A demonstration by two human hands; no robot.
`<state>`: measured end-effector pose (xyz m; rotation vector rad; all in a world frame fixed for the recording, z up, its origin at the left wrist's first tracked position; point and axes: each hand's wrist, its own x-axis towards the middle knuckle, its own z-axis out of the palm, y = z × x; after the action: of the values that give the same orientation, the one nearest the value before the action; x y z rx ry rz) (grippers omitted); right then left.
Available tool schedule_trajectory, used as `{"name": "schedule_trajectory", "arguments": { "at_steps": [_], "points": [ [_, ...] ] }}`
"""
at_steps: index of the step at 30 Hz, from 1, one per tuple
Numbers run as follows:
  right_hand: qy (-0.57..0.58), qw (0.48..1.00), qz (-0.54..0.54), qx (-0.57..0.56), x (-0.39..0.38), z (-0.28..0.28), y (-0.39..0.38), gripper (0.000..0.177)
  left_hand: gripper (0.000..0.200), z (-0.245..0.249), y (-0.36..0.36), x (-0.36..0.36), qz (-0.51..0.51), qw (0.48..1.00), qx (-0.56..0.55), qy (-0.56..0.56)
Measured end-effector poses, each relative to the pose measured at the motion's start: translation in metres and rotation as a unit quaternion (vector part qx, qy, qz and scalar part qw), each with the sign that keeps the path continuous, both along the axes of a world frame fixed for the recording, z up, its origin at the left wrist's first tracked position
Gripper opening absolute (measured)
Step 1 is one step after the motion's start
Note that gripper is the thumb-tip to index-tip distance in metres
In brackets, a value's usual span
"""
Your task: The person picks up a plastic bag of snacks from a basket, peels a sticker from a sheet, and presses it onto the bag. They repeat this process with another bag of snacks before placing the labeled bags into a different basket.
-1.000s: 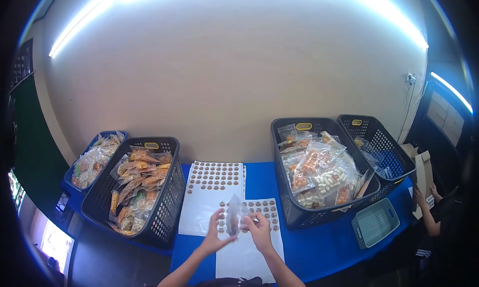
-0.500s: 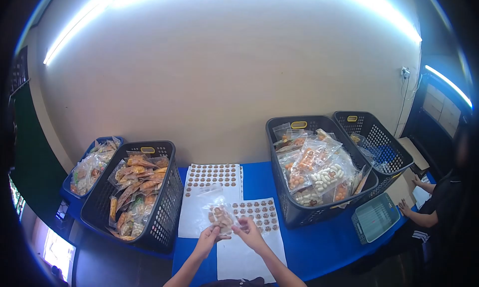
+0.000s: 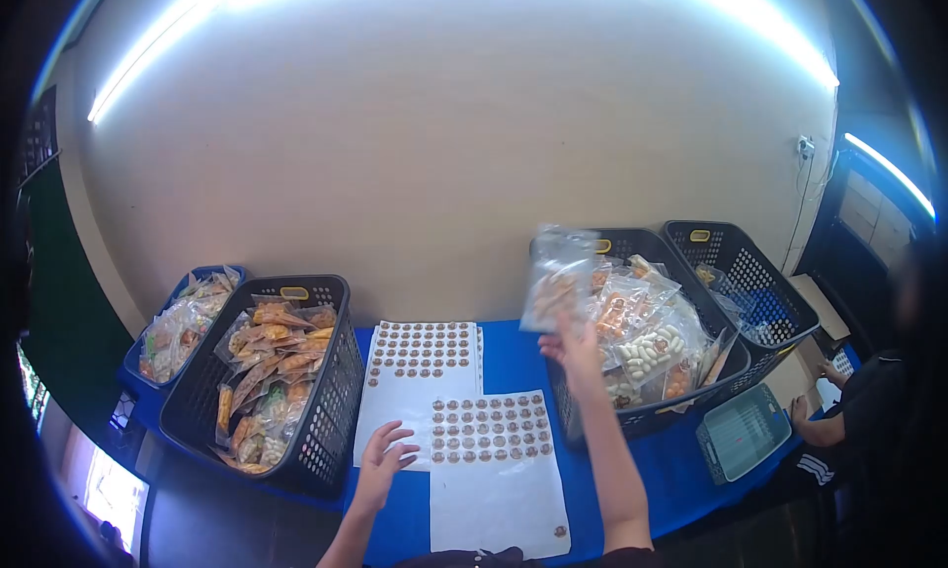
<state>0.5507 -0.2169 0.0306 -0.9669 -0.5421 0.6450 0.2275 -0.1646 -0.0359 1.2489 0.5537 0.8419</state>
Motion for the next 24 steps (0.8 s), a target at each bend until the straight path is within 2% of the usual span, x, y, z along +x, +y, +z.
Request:
{"name": "schedule_trajectory", "arguments": {
  "at_steps": [3,6,10,12,13,14,15,19,20,22,23,24],
  "points": [
    [0.004,0.999,0.027,-0.041,0.036,0.004,0.003,0.076,0.024,-0.004,0.005,-0.024,0.024,0.998,0.023,0.052],
    [0.027,0.996,0.015,-0.087,0.034,-0.022,-0.003,0.073,0.022,-0.006,0.002,-0.043,0.052,0.998,0.022,0.041],
    [-0.083,0.996,-0.013,-0.028,-0.001,-0.047,-0.026,0.052,0.018,0.001,-0.005,-0.063,0.101,0.992,0.063,0.038],
    [-0.069,0.996,0.004,-0.052,-0.025,-0.041,-0.044,0.039,0.015,0.013,0.001,-0.075,0.134,0.988,0.074,0.036],
    [-0.060,0.996,0.012,-0.066,-0.038,-0.038,-0.053,0.034,0.015,0.023,0.007,-0.083,0.156,0.978,0.122,0.058],
    [-0.066,0.995,0.016,-0.071,-0.055,-0.039,-0.058,0.016,0.014,0.033,0.015,-0.091,0.176,0.966,0.169,0.079],
    [-0.064,0.993,0.044,-0.092,-0.062,-0.051,-0.062,0.010,0.014,0.045,0.023,-0.097,0.205,0.958,0.184,0.077],
    [-0.016,0.982,0.110,-0.153,-0.091,-0.120,-0.079,0.013,0.014,0.063,0.085,-0.126,0.278,0.925,0.236,0.108],
    [0.022,0.979,0.089,-0.180,-0.098,-0.140,-0.084,0.013,0.014,0.064,0.103,-0.129,0.285,0.920,0.245,0.113],
    [0.067,0.974,0.102,-0.193,-0.107,-0.173,-0.095,0.012,0.016,0.060,0.143,-0.136,0.260,0.921,0.242,0.159],
    [0.102,0.971,0.089,-0.198,-0.110,-0.197,-0.101,0.013,0.017,0.048,0.170,-0.143,0.222,0.928,0.253,0.158],
    [0.099,0.971,0.084,-0.203,-0.116,-0.204,-0.107,0.015,0.019,0.036,0.194,-0.152,0.195,0.924,0.257,0.204]
  ]
}}
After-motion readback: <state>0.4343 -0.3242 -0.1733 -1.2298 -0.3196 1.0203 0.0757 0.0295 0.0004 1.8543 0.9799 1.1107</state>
